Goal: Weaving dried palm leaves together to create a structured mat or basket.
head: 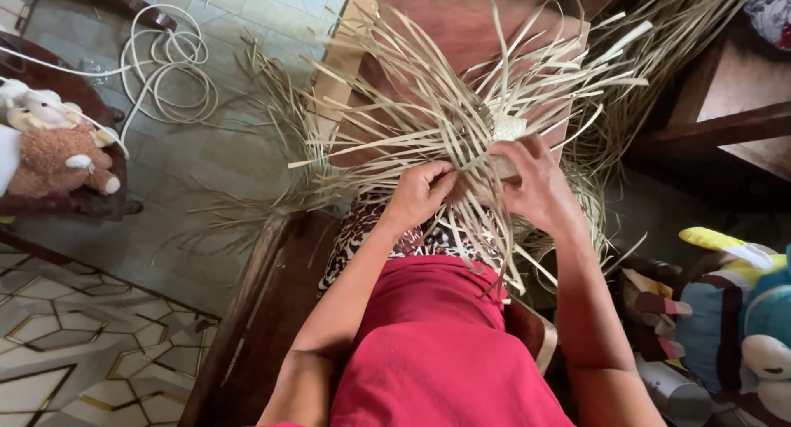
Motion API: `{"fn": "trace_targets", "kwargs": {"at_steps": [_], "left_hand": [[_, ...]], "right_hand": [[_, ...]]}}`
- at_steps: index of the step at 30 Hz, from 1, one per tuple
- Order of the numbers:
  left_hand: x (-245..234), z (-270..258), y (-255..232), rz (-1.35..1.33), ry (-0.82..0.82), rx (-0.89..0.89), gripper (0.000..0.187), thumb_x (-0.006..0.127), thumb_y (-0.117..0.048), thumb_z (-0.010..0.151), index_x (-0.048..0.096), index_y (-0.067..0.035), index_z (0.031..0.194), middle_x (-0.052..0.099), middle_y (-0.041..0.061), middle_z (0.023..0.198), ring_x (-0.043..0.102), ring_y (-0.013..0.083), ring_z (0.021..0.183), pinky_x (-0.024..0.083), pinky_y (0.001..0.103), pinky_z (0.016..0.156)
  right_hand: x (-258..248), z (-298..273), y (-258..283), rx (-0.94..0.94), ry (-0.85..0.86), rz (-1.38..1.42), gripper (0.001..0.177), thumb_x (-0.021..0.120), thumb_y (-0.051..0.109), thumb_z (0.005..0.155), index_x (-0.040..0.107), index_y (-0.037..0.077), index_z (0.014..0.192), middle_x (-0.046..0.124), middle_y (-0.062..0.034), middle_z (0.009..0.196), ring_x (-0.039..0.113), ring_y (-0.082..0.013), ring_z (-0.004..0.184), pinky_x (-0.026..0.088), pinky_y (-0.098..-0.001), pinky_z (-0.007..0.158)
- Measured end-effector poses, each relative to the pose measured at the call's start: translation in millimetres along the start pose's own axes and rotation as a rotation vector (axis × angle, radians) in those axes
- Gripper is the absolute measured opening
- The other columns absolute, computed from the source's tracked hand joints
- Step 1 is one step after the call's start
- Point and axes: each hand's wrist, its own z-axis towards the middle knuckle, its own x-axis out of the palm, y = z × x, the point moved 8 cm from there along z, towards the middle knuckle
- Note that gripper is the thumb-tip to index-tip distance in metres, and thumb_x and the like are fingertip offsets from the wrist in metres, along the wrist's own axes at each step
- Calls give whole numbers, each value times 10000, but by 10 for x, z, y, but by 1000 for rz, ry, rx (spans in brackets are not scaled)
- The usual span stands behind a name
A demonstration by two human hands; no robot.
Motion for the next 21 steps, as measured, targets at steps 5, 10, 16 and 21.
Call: {"fn": "trace_targets", "kwargs": {"at_steps": [5,10,16,21], "left_hand": [[-30,-5,-222,-65,15,33,108,610,-98,875,685,-39,926,681,175,775,673,257,779,521,370,723],[-31,-31,-157,-114,-26,24,108,621,-107,890,694,-38,930,693,147,770,659,175,780,522,351,717],[2,-33,-120,-161,-49,5,113,653,-112,871,702,-28,928,694,158,764,663,171,738,527,333,667],[-28,2,-350,-149,-39,33,135,654,-76,857,686,31,933,680,211,755,680,261,709,529,367,648]], "right_hand": [[-3,49,242,-343,-133,-12,309,609,-75,776,682,91,1026,605,-148,919,605,-316,844,470,-406,817],[48,30,-352,-242,-255,133,92,711,88,875,738,141,945,691,-69,861,671,-246,786,519,-331,733],[7,62,219,-369,-37,70,240,592,5,842,720,83,1030,645,-194,883,610,-359,858,463,-482,856],[74,131,6,-377,-82,111,107,620,121,899,702,131,966,647,-86,921,589,-308,894,457,-405,838]]}}
